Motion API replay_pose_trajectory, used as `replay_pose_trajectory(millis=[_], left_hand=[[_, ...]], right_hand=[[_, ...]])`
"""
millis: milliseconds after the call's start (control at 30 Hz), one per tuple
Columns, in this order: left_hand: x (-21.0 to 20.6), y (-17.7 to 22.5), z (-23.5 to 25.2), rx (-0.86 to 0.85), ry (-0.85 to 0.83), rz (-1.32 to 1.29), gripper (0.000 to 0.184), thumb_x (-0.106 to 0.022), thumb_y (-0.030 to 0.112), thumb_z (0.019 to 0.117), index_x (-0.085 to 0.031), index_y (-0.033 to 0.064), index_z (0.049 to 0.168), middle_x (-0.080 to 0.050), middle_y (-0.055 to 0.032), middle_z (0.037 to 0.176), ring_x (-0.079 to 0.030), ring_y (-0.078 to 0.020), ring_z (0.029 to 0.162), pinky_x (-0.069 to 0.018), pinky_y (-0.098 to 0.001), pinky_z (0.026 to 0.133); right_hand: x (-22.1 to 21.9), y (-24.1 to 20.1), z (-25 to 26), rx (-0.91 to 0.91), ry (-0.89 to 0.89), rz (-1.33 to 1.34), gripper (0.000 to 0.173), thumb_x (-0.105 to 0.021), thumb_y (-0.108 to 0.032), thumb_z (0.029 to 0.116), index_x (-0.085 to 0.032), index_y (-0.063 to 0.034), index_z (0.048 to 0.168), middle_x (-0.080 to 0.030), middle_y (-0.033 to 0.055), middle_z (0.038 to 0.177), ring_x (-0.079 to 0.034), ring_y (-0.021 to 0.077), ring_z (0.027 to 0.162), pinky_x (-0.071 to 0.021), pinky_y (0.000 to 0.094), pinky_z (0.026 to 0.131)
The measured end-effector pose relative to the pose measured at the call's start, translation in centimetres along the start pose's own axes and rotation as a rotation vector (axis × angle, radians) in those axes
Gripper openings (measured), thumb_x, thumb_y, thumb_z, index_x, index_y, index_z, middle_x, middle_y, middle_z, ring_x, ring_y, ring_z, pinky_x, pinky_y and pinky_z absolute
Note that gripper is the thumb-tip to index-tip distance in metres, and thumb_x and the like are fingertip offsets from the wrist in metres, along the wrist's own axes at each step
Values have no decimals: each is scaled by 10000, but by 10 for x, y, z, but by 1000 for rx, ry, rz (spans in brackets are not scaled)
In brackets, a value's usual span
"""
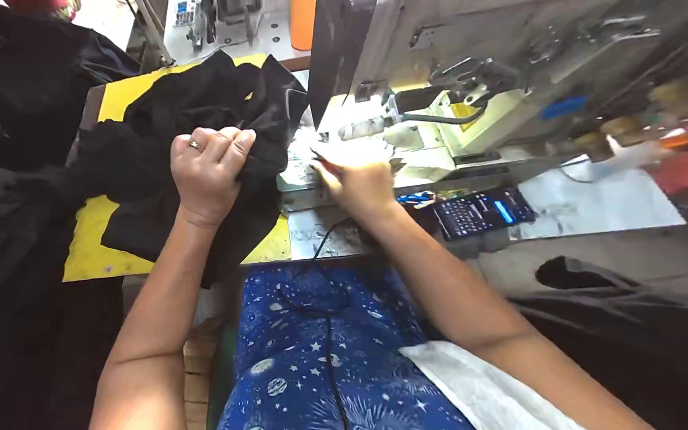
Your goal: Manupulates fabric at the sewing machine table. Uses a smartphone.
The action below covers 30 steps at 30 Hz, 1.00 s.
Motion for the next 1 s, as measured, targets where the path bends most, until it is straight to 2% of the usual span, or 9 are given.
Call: replay_pose_trajectory(millis=[100,200,267,467,633,767,900,967,1000], left_hand=[[4,11,-4,43,18,-4,198,-644,128,964,-764,161,1118,-763,-74,1053,-679,-271,964,-452,-445,835],[5,12,-19,95,7,-66,202,-650,124,958,-769,166,1115,-762,-70,1052,-677,-268,985,-458,-443,843],[2,13,-27,111,-3,-102,201,-655,131,960,-769,163,1123,-762,-70,1052,-678,-271,996,-461,-446,848],[5,12,-20,109,-2,-115,198,-662,117,948,-775,168,1103,-767,-58,1057,-678,-259,998,-444,-441,848],[4,14,-35,151,-17,-165,198,-661,109,949,-781,167,1095,-766,-56,1042,-674,-251,997,-443,-437,876],[7,17,-31,166,-17,-163,207,-652,102,949,-782,167,1097,-767,-54,1044,-676,-248,1001,-441,-441,877],[18,11,-19,183,17,-184,175,-658,153,971,-777,159,1099,-766,-63,1065,-675,-243,1017,-445,-434,890],[22,7,-24,193,35,-233,168,-663,174,979,-774,145,1102,-760,-75,1049,-668,-249,1015,-461,-420,888],[20,10,-30,192,22,-264,167,-665,173,979,-772,136,1101,-758,-83,1044,-666,-256,1017,-467,-422,889]], right_hand=[[-26,-2,25,-18,-144,-47,331,-485,-314,1061,-731,-226,1264,-742,151,1096,-691,405,1048,-502,629,878],[-8,-1,-4,-5,44,-18,261,-577,-259,1028,-793,-183,1155,-760,145,1007,-725,381,930,-553,594,740],[0,4,-20,-77,68,-3,245,-610,-248,1023,-801,-124,1112,-762,161,1000,-728,378,904,-552,587,728],[-26,-12,11,-69,0,20,294,-544,-265,1041,-778,-182,1199,-765,125,1065,-714,359,1024,-523,590,874],[-10,2,-23,-77,135,97,239,-615,-226,1018,-804,-124,1123,-778,124,1006,-746,311,923,-571,534,789],[-15,-17,-6,-22,-32,-49,282,-584,-282,1033,-775,-170,1206,-761,148,985,-731,380,893,-558,590,746],[-12,-10,4,-31,17,17,281,-561,-281,1039,-796,-165,1141,-763,144,998,-723,376,946,-536,604,789],[3,2,-15,-126,25,153,284,-586,-289,1029,-806,-111,1058,-767,124,944,-731,290,875,-557,538,758],[8,7,-28,-211,-28,289,277,-599,-295,1027,-799,-103,1047,-764,59,928,-708,160,824,-563,408,752]])
Point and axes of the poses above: each hand's wrist, its own z-axis towards the middle knuckle, its own x-axis out of the back of the hand, y = z × x, the point moved 4 cm from there along z, towards the middle knuckle
